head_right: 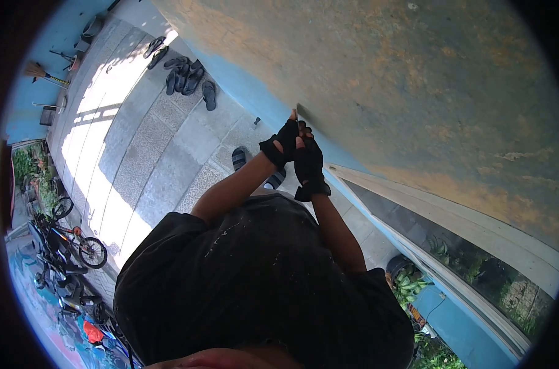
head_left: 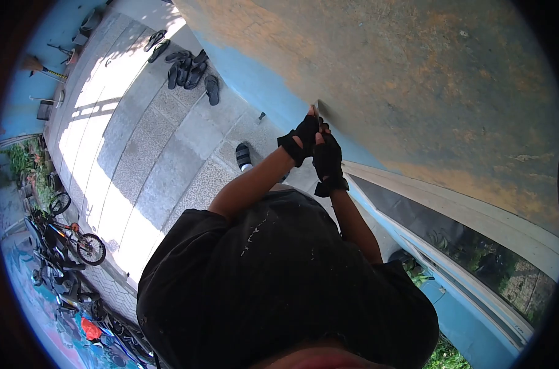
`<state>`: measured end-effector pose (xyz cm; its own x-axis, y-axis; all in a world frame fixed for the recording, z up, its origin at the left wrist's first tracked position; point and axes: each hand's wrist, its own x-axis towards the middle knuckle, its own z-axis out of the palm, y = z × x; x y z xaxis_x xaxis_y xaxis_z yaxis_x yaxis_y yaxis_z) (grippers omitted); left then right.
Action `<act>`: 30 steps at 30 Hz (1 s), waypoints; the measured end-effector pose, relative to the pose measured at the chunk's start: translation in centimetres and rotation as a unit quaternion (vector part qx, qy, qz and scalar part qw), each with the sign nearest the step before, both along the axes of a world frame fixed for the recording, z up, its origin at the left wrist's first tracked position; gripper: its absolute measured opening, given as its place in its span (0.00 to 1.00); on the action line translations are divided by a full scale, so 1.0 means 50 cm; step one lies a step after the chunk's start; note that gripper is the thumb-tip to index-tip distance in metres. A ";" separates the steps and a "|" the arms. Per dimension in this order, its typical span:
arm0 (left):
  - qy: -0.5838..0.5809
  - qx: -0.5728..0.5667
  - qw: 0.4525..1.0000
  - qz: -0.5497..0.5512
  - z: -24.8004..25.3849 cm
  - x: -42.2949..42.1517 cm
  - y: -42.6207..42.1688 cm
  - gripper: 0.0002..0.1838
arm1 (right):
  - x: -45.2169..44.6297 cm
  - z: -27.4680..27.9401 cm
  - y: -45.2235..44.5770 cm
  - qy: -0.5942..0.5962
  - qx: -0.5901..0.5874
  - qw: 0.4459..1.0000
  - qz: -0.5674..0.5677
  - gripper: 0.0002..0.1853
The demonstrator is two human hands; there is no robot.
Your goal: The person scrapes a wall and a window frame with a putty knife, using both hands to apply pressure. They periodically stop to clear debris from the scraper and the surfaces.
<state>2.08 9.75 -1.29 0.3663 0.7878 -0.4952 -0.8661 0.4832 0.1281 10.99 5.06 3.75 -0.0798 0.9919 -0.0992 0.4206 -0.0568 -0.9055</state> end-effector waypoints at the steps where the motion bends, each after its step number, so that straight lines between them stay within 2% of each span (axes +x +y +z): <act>1: 0.010 -0.010 0.999 -0.041 0.012 0.007 -0.010 0.33 | 0.012 0.013 -0.013 0.034 -0.031 0.999 -0.013 0.17; 2: 0.011 -0.010 0.999 -0.036 0.009 0.002 -0.008 0.33 | 0.016 0.020 -0.015 0.069 -0.062 0.995 -0.024 0.17; 4: 0.015 -0.027 0.999 -0.014 0.002 -0.005 -0.002 0.33 | 0.003 -0.007 0.000 0.043 -0.037 0.998 -0.013 0.18; 5: -0.002 0.029 0.999 0.018 -0.059 -0.017 0.014 0.34 | -0.021 -0.007 0.013 0.039 -0.025 0.999 -0.008 0.18; 7: 0.007 0.030 0.999 0.023 -0.080 -0.054 0.029 0.33 | -0.054 -0.034 0.037 0.001 0.020 1.000 0.011 0.18; 10: 0.044 0.026 0.998 0.030 -0.074 -0.051 0.025 0.33 | -0.053 -0.010 0.033 0.018 -0.002 1.000 0.016 0.18; 12: -0.015 0.001 1.000 0.019 -0.050 -0.029 0.016 0.33 | -0.029 0.002 0.017 0.002 0.008 1.000 0.022 0.18; 14: -0.014 -0.022 1.000 0.009 -0.016 -0.002 0.005 0.34 | -0.004 0.023 -0.012 0.027 0.023 0.999 -0.007 0.18; 15: 0.003 -0.020 1.000 0.002 -0.008 -0.001 0.004 0.34 | 0.005 0.030 -0.006 0.033 -0.063 0.997 -0.009 0.18; 17: 0.020 0.022 1.000 -0.009 -0.028 -0.013 0.006 0.34 | -0.009 -0.012 0.014 0.032 -0.040 0.999 0.002 0.18; 18: 0.020 0.024 0.999 -0.010 -0.024 -0.035 0.019 0.34 | -0.034 0.002 0.028 0.030 -0.015 0.999 0.013 0.18; 20: 0.019 -0.020 0.997 0.074 -0.019 -0.076 0.048 0.34 | -0.075 -0.003 0.053 0.016 -0.013 0.999 0.032 0.20; 21: 0.010 0.025 0.998 0.060 -0.042 -0.093 0.050 0.34 | -0.087 -0.006 0.054 0.011 -0.011 1.000 0.023 0.20; 26: 0.013 0.013 1.000 0.022 -0.054 -0.058 0.030 0.33 | -0.053 0.017 0.029 -0.028 -0.011 0.999 0.034 0.20; 28: 0.014 0.042 0.999 -0.018 -0.071 -0.029 0.016 0.34 | -0.025 0.025 0.011 0.017 -0.075 0.997 0.019 0.21; 30: -0.008 0.037 0.999 -0.010 -0.056 -0.040 0.019 0.34 | -0.040 0.026 0.025 0.013 -0.084 0.996 0.033 0.21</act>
